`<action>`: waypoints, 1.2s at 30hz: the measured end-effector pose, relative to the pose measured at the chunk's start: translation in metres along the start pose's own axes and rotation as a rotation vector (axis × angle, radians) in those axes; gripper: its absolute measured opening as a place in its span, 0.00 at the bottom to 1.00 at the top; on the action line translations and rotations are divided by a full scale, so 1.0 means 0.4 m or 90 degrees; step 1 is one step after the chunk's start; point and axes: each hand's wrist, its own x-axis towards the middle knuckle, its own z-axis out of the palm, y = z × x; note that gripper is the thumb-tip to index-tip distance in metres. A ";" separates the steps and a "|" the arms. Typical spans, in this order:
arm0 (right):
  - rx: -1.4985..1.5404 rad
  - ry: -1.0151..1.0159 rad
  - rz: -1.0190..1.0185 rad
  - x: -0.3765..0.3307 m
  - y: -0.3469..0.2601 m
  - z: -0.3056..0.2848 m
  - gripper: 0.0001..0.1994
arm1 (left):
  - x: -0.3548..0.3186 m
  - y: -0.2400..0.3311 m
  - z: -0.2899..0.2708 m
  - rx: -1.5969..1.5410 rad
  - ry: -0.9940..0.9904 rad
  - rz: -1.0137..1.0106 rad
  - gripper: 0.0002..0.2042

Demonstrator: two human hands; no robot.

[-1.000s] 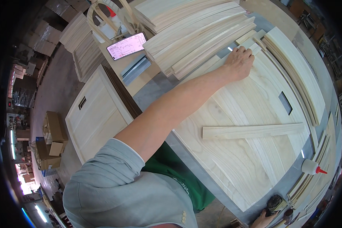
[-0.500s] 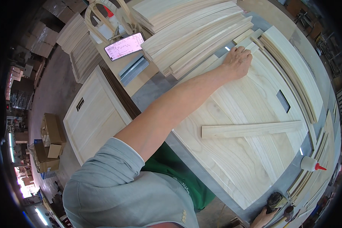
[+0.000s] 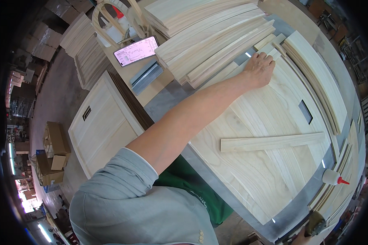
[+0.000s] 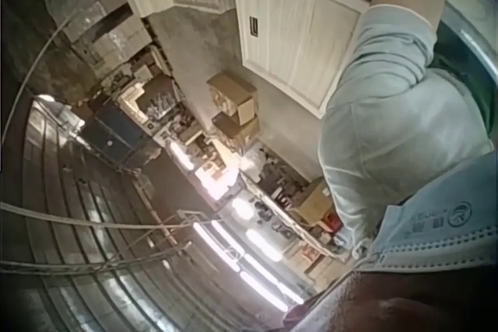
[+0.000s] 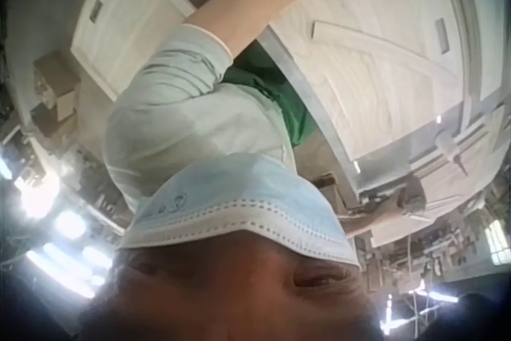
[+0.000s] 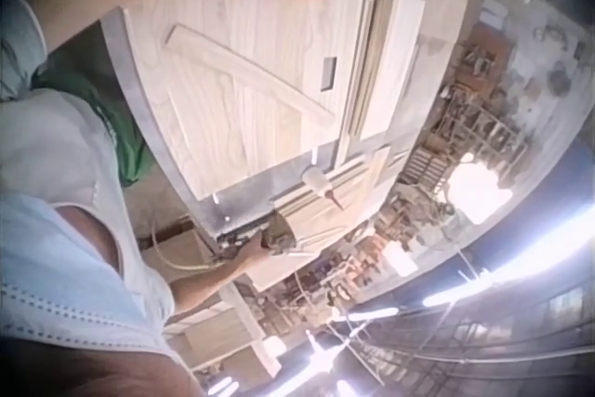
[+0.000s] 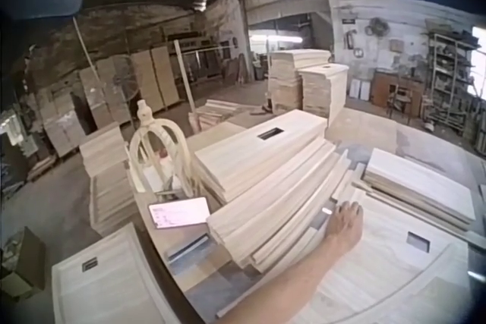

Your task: Assembling decorative wooden panels by applying glue and fastening strips with a pneumatic nail gun.

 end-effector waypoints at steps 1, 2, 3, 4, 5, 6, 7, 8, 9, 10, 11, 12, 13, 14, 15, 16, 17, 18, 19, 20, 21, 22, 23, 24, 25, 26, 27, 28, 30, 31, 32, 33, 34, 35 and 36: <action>-0.035 -0.020 0.020 0.007 -0.042 -0.052 0.28 | 0.000 0.000 0.000 0.006 -0.024 -0.014 0.11; -0.057 -0.046 0.024 0.023 -0.075 -0.109 0.31 | 0.001 0.000 0.000 0.014 -0.033 -0.013 0.12; 0.008 -0.038 0.030 0.057 -0.106 -0.115 0.26 | 0.003 -0.002 0.001 0.022 -0.039 -0.009 0.12; 0.100 -0.046 0.021 0.093 -0.126 -0.111 0.22 | 0.007 -0.003 0.003 0.024 -0.029 0.005 0.13; 0.185 -0.049 0.005 0.131 -0.138 -0.101 0.18 | 0.011 -0.003 0.004 0.029 -0.043 -0.005 0.13; 0.246 -0.052 -0.018 0.170 -0.145 -0.096 0.15 | 0.012 -0.003 0.007 0.020 -0.041 -0.006 0.13; 0.303 -0.044 -0.050 0.213 -0.155 -0.079 0.14 | 0.015 -0.004 0.009 0.014 -0.039 -0.006 0.13; 0.270 -0.124 -0.026 0.255 -0.162 -0.090 0.14 | 0.016 -0.006 0.011 0.000 -0.012 0.004 0.13; 0.263 -0.189 -0.012 0.300 -0.176 -0.103 0.14 | 0.017 -0.007 0.013 0.011 -0.035 -0.013 0.13; 0.237 -0.208 -0.008 0.342 -0.206 -0.080 0.14 | 0.019 -0.006 0.017 0.005 0.000 -0.013 0.12; 0.264 -0.159 -0.070 0.378 -0.244 -0.056 0.14 | 0.020 -0.005 0.020 -0.001 0.035 -0.013 0.11; 0.319 -0.101 -0.132 0.409 -0.287 -0.039 0.14 | 0.024 -0.006 0.023 -0.009 0.061 -0.006 0.10; 0.293 -0.110 -0.135 0.439 -0.334 -0.035 0.14 | 0.027 -0.007 0.028 -0.003 0.070 -0.016 0.10; 0.266 -0.149 -0.171 0.471 -0.384 -0.034 0.14 | 0.033 -0.009 0.032 -0.007 0.058 -0.022 0.11; 0.239 -0.188 -0.207 0.498 -0.438 -0.030 0.15 | 0.038 -0.010 0.038 -0.012 0.046 -0.028 0.11; 0.238 -0.192 -0.210 0.519 -0.490 -0.022 0.15 | 0.042 -0.015 0.043 -0.028 0.055 -0.014 0.12; 0.230 -0.197 -0.270 0.536 -0.542 -0.014 0.15 | 0.044 -0.020 0.048 -0.017 0.030 -0.038 0.12; 0.223 -0.200 -0.329 0.553 -0.594 -0.007 0.15 | 0.047 -0.026 0.053 0.014 0.030 -0.038 0.14; 0.227 -0.161 -0.354 0.561 -0.641 0.005 0.15 | 0.051 -0.030 0.059 0.040 0.032 -0.032 0.16; 0.216 -0.083 -0.365 0.562 -0.685 0.021 0.16 | 0.059 -0.025 0.066 0.055 0.043 -0.005 0.17; 0.337 -0.114 -0.416 0.571 -0.730 0.037 0.16 | 0.064 -0.025 0.072 0.016 0.015 -0.051 0.19; 0.336 -0.320 -0.307 0.597 -0.775 0.041 0.15 | 0.065 -0.029 0.079 -0.054 0.001 -0.059 0.20; 0.328 -0.236 -0.257 0.604 -0.814 0.070 0.16 | 0.065 -0.030 0.082 -0.015 -0.018 -0.044 0.21; 0.311 -0.275 -0.330 0.622 -0.846 0.072 0.16 | 0.067 -0.032 0.084 0.012 0.000 -0.028 0.21; 0.372 -0.290 -0.353 0.629 -0.871 0.088 0.15 | 0.061 -0.034 0.081 0.020 0.016 -0.009 0.21; 0.407 -0.294 -0.353 0.642 -0.907 0.114 0.13 | 0.061 -0.034 0.079 0.002 0.040 -0.004 0.20; 0.387 -0.311 -0.337 0.653 -0.924 0.118 0.13 | 0.060 -0.028 0.072 -0.010 0.068 0.013 0.19; 0.370 -0.313 -0.324 0.664 -0.948 0.130 0.13 | 0.060 -0.027 0.068 -0.027 0.046 0.012 0.19; 0.355 -0.335 -0.305 0.675 -0.984 0.150 0.13 | 0.060 -0.022 0.055 -0.029 0.091 0.020 0.19; 0.363 -0.350 -0.312 0.676 -1.000 0.165 0.13 | 0.061 -0.020 0.052 -0.032 0.062 0.005 0.19; 0.381 -0.371 -0.319 0.676 -1.017 0.179 0.12 | 0.063 -0.018 0.048 -0.047 0.075 0.003 0.18; 0.401 -0.393 -0.327 0.680 -1.035 0.194 0.12 | 0.065 -0.020 0.046 -0.060 0.089 -0.002 0.18; 0.404 -0.389 -0.326 0.680 -1.044 0.205 0.12 | 0.067 -0.018 0.044 -0.072 0.091 0.001 0.17; 0.403 -0.402 -0.343 0.680 -1.059 0.223 0.12 | 0.067 -0.019 0.044 -0.068 0.105 -0.002 0.17; 0.400 -0.416 -0.361 0.680 -1.075 0.240 0.12 | 0.067 -0.020 0.045 -0.072 0.101 -0.006 0.17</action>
